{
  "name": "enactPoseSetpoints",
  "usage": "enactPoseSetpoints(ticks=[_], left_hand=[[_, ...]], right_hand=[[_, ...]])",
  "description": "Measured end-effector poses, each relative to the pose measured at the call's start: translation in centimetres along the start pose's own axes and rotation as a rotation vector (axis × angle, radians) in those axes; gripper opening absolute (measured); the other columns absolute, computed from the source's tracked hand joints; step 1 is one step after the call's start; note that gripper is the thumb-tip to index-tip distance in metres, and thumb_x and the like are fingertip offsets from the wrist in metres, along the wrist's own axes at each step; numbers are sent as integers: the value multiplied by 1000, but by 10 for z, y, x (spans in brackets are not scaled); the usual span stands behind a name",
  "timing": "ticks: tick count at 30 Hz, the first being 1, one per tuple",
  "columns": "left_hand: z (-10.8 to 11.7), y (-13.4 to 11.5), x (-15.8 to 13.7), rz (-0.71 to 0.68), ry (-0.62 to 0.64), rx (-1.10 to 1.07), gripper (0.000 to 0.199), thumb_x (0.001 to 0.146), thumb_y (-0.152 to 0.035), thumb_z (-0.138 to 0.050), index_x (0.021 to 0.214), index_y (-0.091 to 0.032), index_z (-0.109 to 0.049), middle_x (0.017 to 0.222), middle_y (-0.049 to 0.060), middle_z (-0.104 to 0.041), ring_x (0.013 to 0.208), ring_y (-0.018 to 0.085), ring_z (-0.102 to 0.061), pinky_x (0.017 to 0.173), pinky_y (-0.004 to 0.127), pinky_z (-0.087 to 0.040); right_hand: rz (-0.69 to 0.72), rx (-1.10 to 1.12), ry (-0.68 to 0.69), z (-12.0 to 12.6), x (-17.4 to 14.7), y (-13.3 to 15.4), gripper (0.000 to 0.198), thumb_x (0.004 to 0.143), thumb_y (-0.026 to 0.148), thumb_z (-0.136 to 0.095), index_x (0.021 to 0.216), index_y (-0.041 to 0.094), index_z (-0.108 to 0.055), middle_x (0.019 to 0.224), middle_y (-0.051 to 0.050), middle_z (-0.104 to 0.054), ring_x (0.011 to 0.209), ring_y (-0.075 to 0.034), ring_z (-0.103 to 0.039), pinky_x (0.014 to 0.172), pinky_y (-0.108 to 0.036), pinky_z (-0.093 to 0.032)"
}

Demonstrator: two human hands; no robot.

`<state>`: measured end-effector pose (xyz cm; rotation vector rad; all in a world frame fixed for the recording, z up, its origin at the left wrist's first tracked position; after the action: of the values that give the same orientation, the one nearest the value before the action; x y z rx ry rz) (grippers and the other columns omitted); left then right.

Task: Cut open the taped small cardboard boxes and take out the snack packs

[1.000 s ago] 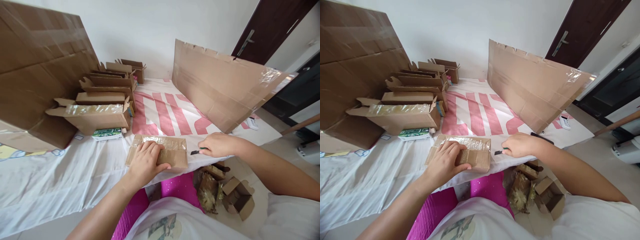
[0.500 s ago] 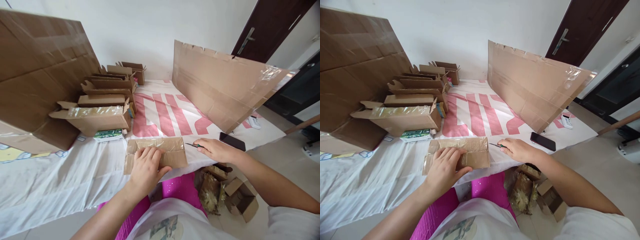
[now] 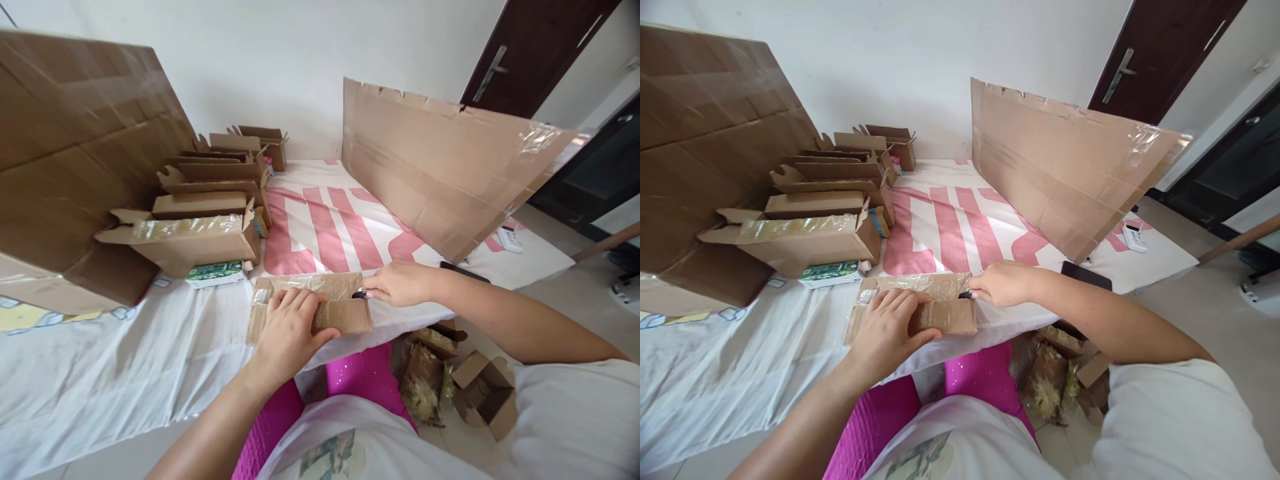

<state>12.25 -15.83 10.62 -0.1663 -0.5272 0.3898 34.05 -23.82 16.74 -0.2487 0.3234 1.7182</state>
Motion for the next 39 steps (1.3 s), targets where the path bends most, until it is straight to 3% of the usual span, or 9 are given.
enactPoseSetpoints(ticks=[5, 14, 19, 21, 28, 34, 39], left_hand=[[-3, 4, 2, 0, 23, 14, 50, 67, -42, -83, 103, -18, -56, 95, 6, -69, 93, 30, -62, 86, 47, -42], [2, -5, 0, -57, -83, 71, 40, 74, -39, -78, 101, -17, -57, 88, 6, -69, 87, 29, -63, 87, 46, -39], [2, -6, -1, -54, -46, 46, 41, 74, -38, -78, 101, -17, -57, 90, 6, -69, 87, 29, -66, 86, 45, -40], [1, -4, 0, -41, -3, 28, 42, 72, -38, -79, 100, -17, -56, 92, 6, -69, 89, 29, -66, 86, 45, -41], [0, 0, 3, 20, 74, -3, 46, 69, -41, -81, 101, -18, -57, 97, 6, -70, 94, 30, -65, 88, 46, -42], [-3, 4, 9, 38, 79, 32, 47, 70, -40, -81, 103, -18, -56, 95, 6, -70, 94, 31, -66, 89, 46, -41], [-3, 4, 13, -27, 23, 72, 44, 74, -41, -78, 103, -17, -54, 91, 6, -70, 89, 29, -66, 86, 45, -40]], right_hand=[[-50, -41, 73, 6, -2, -8, 27, 93, 33, -42, 90, 25, -67, 74, -3, -68, 62, -19, -57, 55, -29, -26], [-53, 65, 12, -8, -11, -8, 25, 96, 32, -38, 87, 21, -58, 72, -3, -62, 63, -16, -55, 54, -26, -25], [-66, 345, 187, -10, -13, -13, 24, 97, 30, -37, 81, 20, -51, 65, 2, -56, 53, -11, -52, 52, -23, -31], [-70, 358, 228, -9, -12, -13, 23, 97, 30, -38, 81, 20, -51, 64, 3, -55, 52, -11, -51, 53, -23, -31], [-54, 273, 57, -13, -5, 3, 24, 97, 28, -39, 82, 18, -55, 70, -1, -58, 59, -12, -46, 56, -24, -28], [-93, 393, 222, -22, -29, 6, 24, 96, 28, -39, 78, 20, -52, 61, 3, -55, 53, -11, -46, 55, -24, -28], [-125, 467, 181, -26, -38, 10, 23, 97, 28, -38, 78, 20, -50, 60, 4, -55, 51, -11, -48, 54, -23, -30]])
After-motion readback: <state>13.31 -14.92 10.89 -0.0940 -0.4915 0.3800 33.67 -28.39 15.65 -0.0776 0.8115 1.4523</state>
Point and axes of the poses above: each hand's wrist, its own x-axis towards the middle knuckle, its own z-axis out of the back of the hand, y = z × x, the point moved 2 cm from there along x, towards the middle knuckle
